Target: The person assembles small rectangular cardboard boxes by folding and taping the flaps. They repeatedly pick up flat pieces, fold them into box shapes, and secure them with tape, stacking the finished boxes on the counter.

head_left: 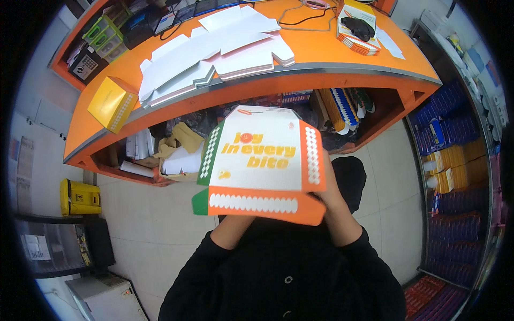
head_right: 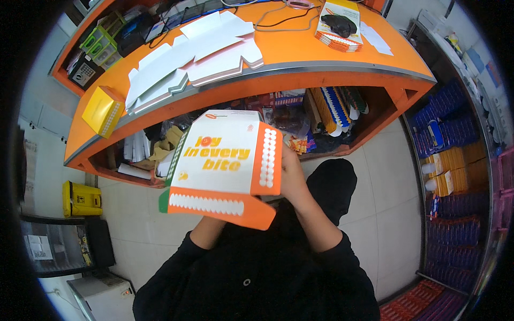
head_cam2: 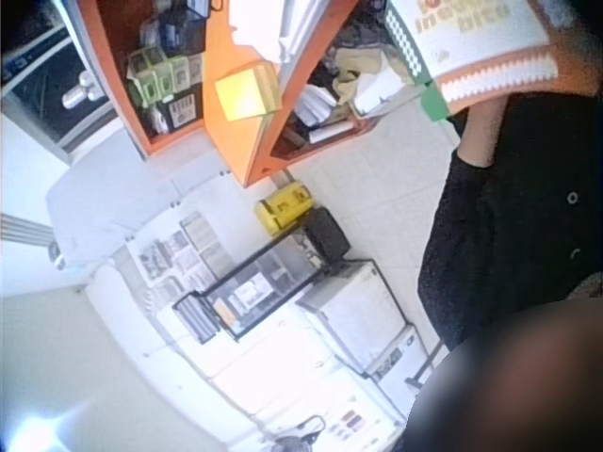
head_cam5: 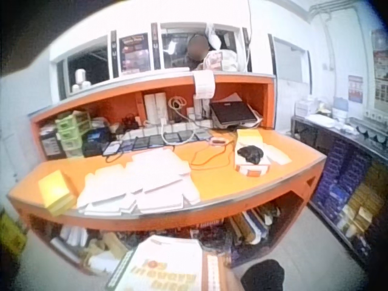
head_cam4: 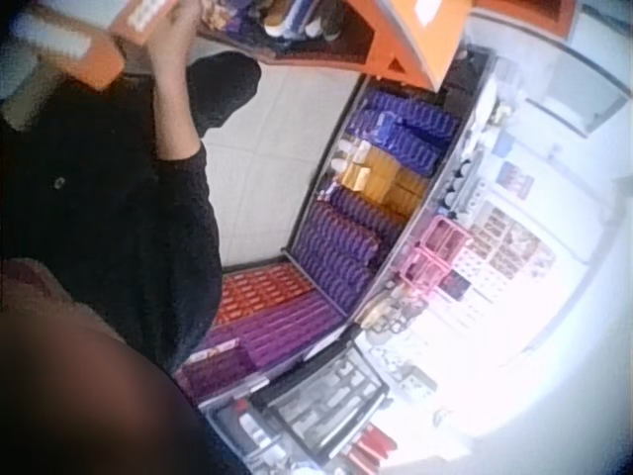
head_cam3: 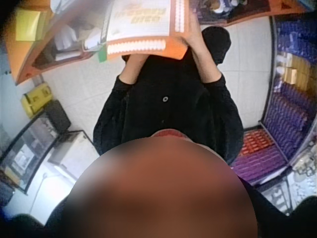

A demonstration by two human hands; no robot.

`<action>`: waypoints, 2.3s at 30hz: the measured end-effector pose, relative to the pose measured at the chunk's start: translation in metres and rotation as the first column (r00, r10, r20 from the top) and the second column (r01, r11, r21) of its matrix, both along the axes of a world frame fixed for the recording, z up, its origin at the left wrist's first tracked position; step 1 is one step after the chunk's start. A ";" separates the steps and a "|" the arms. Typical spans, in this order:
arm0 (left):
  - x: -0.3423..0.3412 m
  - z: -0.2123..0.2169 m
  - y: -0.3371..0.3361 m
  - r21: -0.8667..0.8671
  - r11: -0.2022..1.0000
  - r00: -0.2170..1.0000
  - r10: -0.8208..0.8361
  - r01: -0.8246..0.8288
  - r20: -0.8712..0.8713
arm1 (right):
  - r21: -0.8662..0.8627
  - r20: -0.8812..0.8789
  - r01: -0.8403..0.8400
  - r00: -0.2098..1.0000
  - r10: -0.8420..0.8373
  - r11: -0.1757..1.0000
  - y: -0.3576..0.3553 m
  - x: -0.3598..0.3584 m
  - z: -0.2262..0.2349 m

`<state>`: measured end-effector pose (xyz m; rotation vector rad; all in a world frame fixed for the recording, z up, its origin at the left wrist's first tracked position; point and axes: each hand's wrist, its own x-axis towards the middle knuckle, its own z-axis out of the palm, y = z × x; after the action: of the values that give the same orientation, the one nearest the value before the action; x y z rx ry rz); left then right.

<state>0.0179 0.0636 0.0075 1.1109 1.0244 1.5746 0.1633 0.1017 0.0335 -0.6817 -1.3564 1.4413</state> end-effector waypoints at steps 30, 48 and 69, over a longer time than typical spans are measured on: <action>-0.012 0.002 -0.006 -0.076 0.996 0.982 0.049 -0.036 0.185 | 0.586 0.429 0.009 0.845 -0.320 0.810 -0.009 -0.018 0.008; -0.030 0.015 -0.018 0.004 0.986 0.898 -0.152 0.166 0.413 | 0.872 0.430 -0.174 0.721 -0.544 0.458 0.011 0.010 0.016; -0.003 0.020 -0.013 0.156 0.962 0.905 0.265 -0.224 -0.332 | 0.351 0.273 0.195 0.914 -0.299 0.916 -0.005 -0.010 0.010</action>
<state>0.0148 0.0509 0.0277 1.4238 1.3691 1.6848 0.1534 0.0963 0.0440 -0.8667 -1.6405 0.9024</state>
